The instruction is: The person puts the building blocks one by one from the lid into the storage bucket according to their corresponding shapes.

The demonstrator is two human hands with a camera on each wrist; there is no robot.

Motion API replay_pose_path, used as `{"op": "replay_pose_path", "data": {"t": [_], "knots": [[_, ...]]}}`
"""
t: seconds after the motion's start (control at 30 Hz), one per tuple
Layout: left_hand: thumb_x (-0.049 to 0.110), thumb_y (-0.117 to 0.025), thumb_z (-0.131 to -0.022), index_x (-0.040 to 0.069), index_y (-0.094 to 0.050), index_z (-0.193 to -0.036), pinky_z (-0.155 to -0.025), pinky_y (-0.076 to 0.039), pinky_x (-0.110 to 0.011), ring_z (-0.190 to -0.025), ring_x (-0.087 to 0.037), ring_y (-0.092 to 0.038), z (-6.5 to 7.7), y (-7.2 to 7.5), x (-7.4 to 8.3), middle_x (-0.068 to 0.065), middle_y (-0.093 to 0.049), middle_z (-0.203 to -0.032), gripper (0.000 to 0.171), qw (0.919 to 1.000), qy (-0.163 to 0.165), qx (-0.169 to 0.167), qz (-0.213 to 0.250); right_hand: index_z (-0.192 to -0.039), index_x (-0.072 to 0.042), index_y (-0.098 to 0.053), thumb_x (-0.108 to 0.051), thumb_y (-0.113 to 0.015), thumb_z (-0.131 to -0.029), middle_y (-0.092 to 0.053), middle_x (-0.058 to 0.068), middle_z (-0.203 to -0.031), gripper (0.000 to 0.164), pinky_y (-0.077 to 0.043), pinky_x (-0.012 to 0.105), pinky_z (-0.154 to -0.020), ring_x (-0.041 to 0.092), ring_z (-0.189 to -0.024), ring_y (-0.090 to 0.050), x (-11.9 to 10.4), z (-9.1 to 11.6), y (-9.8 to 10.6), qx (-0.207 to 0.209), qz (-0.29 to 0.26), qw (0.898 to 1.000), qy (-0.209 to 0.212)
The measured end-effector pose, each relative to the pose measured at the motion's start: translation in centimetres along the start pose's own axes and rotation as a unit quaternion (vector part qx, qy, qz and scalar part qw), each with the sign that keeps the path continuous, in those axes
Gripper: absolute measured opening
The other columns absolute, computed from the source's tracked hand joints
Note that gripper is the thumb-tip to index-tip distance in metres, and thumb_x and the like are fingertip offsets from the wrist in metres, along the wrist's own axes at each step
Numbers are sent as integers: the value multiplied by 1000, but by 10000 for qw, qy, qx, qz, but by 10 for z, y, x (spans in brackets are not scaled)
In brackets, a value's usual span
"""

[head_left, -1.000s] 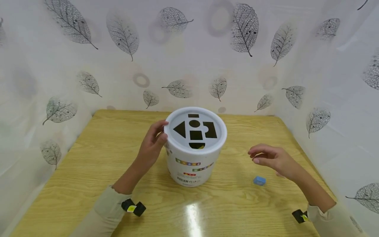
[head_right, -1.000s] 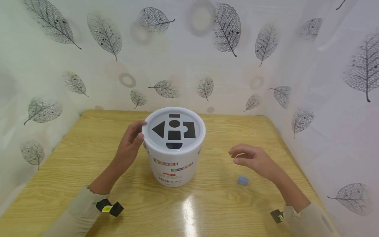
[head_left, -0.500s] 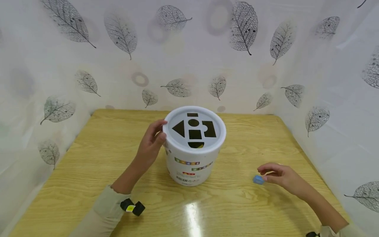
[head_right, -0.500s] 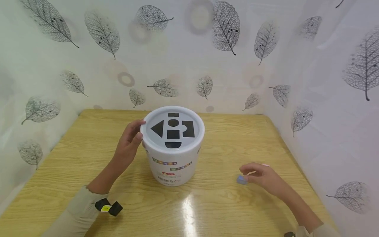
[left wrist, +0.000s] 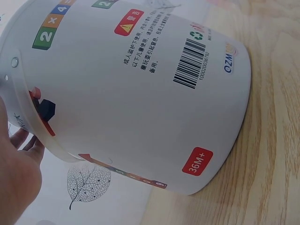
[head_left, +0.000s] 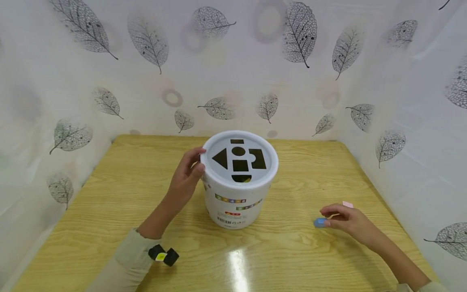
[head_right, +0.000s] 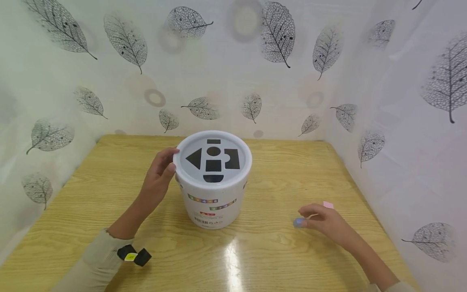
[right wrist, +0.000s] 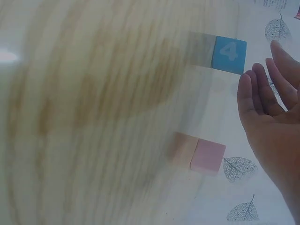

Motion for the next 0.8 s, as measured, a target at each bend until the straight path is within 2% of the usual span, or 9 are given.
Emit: {"op": "replay_pose_path", "data": {"t": [0.13,0.3,0.47,0.63,0.8], "knots": [[28,-52,-106,10,-39,-147,-101,-52,-23,-130,-23,-49,0,0,1,-6,-45,-146,46,10000,23,1,-2,-125,5,-63,-9,-66,-96,-67,8,-118,32,-60,23,-79,5,-97,-68,7,2,-2,60,-100,9999,-45],[27,-51,-106,9,-39,-146,-99,-52,-23,-128,-23,-50,0,-1,2,-7,-45,-145,46,10000,37,6,50,-122,6,-64,-2,-68,-93,-68,-5,-113,30,-60,23,-77,3,-96,-67,13,2,-5,5,-151,9997,189],[26,-51,-107,10,-39,-147,-99,-53,-24,-129,-23,-50,0,-1,1,-6,-45,-146,45,10000,52,20,45,-119,5,-66,-4,-69,-93,-70,-1,-110,27,-60,21,-77,2,-96,-67,18,-1,-7,50,101,9990,428],[26,-51,-107,10,-39,-147,-98,-53,-24,-128,-23,-50,0,-1,1,-7,-45,-146,45,10000,38,6,66,-117,2,-68,-5,-69,-93,-71,4,-108,25,-60,22,-76,0,-95,-66,21,-2,-9,122,243,9994,191],[27,-51,-106,9,-39,-147,-98,-53,-24,-127,-23,-51,0,-1,0,-7,-45,-145,46,10000,16,5,79,-121,1,-66,-11,-67,-96,-69,11,-111,28,-60,23,-76,2,-93,-66,16,0,-8,140,216,9993,-281]]}}
Point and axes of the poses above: each hand's wrist, its own z-axis away from the middle knuckle, its own y-axis out of the back of the hand, x = y × z, the point moved 3 cm from there along -z, towards the middle knuckle
